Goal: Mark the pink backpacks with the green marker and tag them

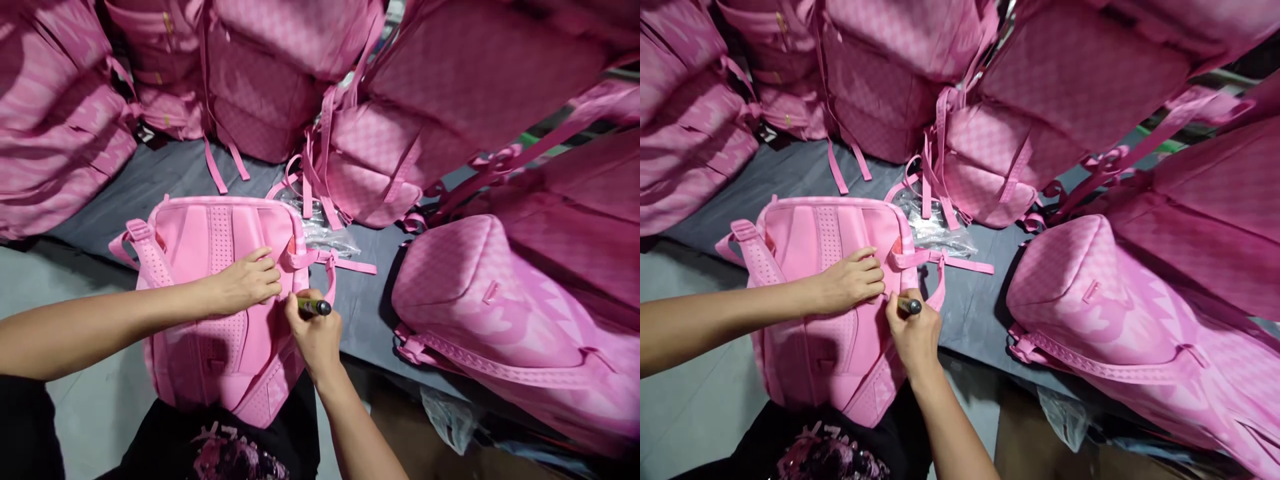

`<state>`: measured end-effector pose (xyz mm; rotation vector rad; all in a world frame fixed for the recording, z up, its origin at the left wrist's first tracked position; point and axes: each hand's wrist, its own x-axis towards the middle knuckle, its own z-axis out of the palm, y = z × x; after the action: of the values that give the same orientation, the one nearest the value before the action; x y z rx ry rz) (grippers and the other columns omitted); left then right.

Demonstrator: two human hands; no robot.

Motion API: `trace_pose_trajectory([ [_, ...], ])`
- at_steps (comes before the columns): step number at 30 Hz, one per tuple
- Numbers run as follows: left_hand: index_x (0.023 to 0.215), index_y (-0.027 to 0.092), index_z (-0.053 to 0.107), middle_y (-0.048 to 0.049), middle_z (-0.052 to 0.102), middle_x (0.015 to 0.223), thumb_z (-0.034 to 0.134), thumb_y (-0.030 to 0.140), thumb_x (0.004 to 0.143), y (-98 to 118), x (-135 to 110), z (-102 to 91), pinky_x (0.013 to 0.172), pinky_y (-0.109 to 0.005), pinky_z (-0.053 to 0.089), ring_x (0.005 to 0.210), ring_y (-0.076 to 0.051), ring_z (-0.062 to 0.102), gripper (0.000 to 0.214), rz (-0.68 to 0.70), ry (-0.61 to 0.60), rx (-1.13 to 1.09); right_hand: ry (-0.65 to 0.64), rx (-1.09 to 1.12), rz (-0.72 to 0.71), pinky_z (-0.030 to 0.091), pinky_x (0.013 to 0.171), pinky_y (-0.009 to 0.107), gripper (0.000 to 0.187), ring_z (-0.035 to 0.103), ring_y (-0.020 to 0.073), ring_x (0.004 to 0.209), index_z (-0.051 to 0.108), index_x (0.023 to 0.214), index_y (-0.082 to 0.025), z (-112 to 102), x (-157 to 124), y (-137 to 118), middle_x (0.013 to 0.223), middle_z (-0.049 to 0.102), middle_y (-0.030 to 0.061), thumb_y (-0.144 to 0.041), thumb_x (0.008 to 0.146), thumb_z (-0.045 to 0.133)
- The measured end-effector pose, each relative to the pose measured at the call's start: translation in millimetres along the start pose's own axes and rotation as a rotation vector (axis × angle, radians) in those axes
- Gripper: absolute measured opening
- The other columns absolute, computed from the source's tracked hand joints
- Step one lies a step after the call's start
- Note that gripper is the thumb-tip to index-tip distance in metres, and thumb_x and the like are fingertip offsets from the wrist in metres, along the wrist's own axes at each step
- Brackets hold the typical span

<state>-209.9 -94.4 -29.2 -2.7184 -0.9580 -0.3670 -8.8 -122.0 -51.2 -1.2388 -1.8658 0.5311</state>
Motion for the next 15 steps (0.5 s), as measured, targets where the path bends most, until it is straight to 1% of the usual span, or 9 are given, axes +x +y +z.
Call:
trace_pose_trajectory([
  [1, 0.079, 0.019, 0.063, -0.0018, 0.066, 0.081, 0.067, 0.036, 0.088, -8, 3, -5.2, 0.094, -0.038, 0.041, 0.082, -0.019, 0.056, 0.02, 0.03, -0.047, -0.018, 0.002, 0.001, 0.006, 0.044, 0.044, 0.023, 0.021, 0.054, 0.0116, 0.041, 0.062, 0.076, -0.019, -1, -2, -1, 0.051, 0.058, -0.0047, -0.034, 0.091, 0.062],
  [2, 0.079, 0.019, 0.064, -0.003, 0.067, 0.082, 0.07, 0.042, 0.085, -17, 6, -10.8, 0.087, -0.036, 0.041, 0.08, -0.019, 0.056, 0.025, 0.053, -0.092, -0.03, -0.003, 0.032, 0.007, 0.047, 0.047, 0.024, 0.019, 0.059, 0.0127, 0.044, 0.065, 0.08, -0.019, -2, -4, -2, 0.056, 0.063, -0.0027, -0.034, 0.091, 0.062],
  [4, 0.08, 0.018, 0.065, -0.0046, 0.069, 0.081, 0.075, 0.049, 0.078, -33, 11, -22.9, 0.078, -0.034, 0.038, 0.078, -0.019, 0.057, 0.033, 0.057, -0.164, -0.019, -0.02, 0.148, -0.024, 0.057, 0.061, 0.026, 0.017, 0.071, 0.0168, 0.064, 0.069, 0.096, -0.018, -1, -13, -3, 0.081, 0.075, 0.0044, -0.033, 0.092, 0.063],
  [6, 0.079, 0.017, 0.065, -0.0047, 0.069, 0.078, 0.078, 0.049, 0.075, -40, 14, -37.4, 0.074, -0.034, 0.036, 0.075, -0.019, 0.058, 0.035, 0.01, -0.188, 0.023, -0.051, 0.239, -0.105, 0.061, 0.078, 0.032, 0.027, 0.074, 0.0209, 0.089, 0.068, 0.117, -0.019, 1, -24, -4, 0.107, 0.075, 0.0094, -0.029, 0.093, 0.061],
  [7, 0.077, 0.017, 0.064, -0.0042, 0.069, 0.076, 0.079, 0.048, 0.074, -39, 14, -46.5, 0.073, -0.033, 0.035, 0.074, -0.018, 0.059, 0.035, -0.014, -0.18, 0.035, -0.053, 0.255, -0.152, 0.061, 0.084, 0.036, 0.031, 0.073, 0.0223, 0.098, 0.065, 0.125, -0.021, 2, -30, -5, 0.114, 0.074, 0.0101, -0.026, 0.094, 0.06],
  [9, 0.075, 0.017, 0.063, -0.0031, 0.068, 0.074, 0.077, 0.046, 0.077, -24, 12, -70.9, 0.072, -0.034, 0.035, 0.07, -0.017, 0.058, 0.032, -0.049, -0.135, 0.047, 0.0, 0.248, -0.241, 0.06, 0.09, 0.041, 0.039, 0.071, 0.0238, 0.106, 0.061, 0.132, -0.026, -2, -39, -10, 0.12, 0.071, 0.0094, -0.019, 0.094, 0.057],
  [11, 0.075, 0.017, 0.061, -0.0032, 0.068, 0.074, 0.072, 0.044, 0.082, 4, 9, -104.1, 0.071, -0.035, 0.035, 0.069, -0.017, 0.058, 0.03, -0.074, -0.068, 0.082, 0.136, 0.218, -0.339, 0.058, 0.092, 0.045, 0.047, 0.07, 0.0248, 0.108, 0.057, 0.136, -0.029, -17, -43, -21, 0.121, 0.071, 0.0081, -0.014, 0.091, 0.059],
  [13, 0.076, 0.017, 0.06, -0.0041, 0.068, 0.074, 0.066, 0.045, 0.086, 37, 8, -141.6, 0.067, -0.036, 0.035, 0.068, -0.018, 0.059, 0.031, -0.113, 0.003, 0.131, 0.259, 0.164, -0.46, 0.058, 0.091, 0.045, 0.056, 0.07, 0.0252, 0.105, 0.055, 0.139, -0.033, -42, -44, -37, 0.118, 0.072, 0.0062, -0.012, 0.088, 0.063],
  [15, 0.076, 0.017, 0.06, -0.0045, 0.067, 0.073, 0.061, 0.05, 0.09, 69, 8, -172.7, 0.064, -0.035, 0.034, 0.066, -0.018, 0.059, 0.036, -0.19, 0.074, 0.121, 0.305, 0.092, -0.574, 0.057, 0.088, 0.045, 0.059, 0.07, 0.0261, 0.102, 0.053, 0.14, -0.035, -72, -43, -54, 0.115, 0.073, 0.0049, -0.013, 0.086, 0.065],
])
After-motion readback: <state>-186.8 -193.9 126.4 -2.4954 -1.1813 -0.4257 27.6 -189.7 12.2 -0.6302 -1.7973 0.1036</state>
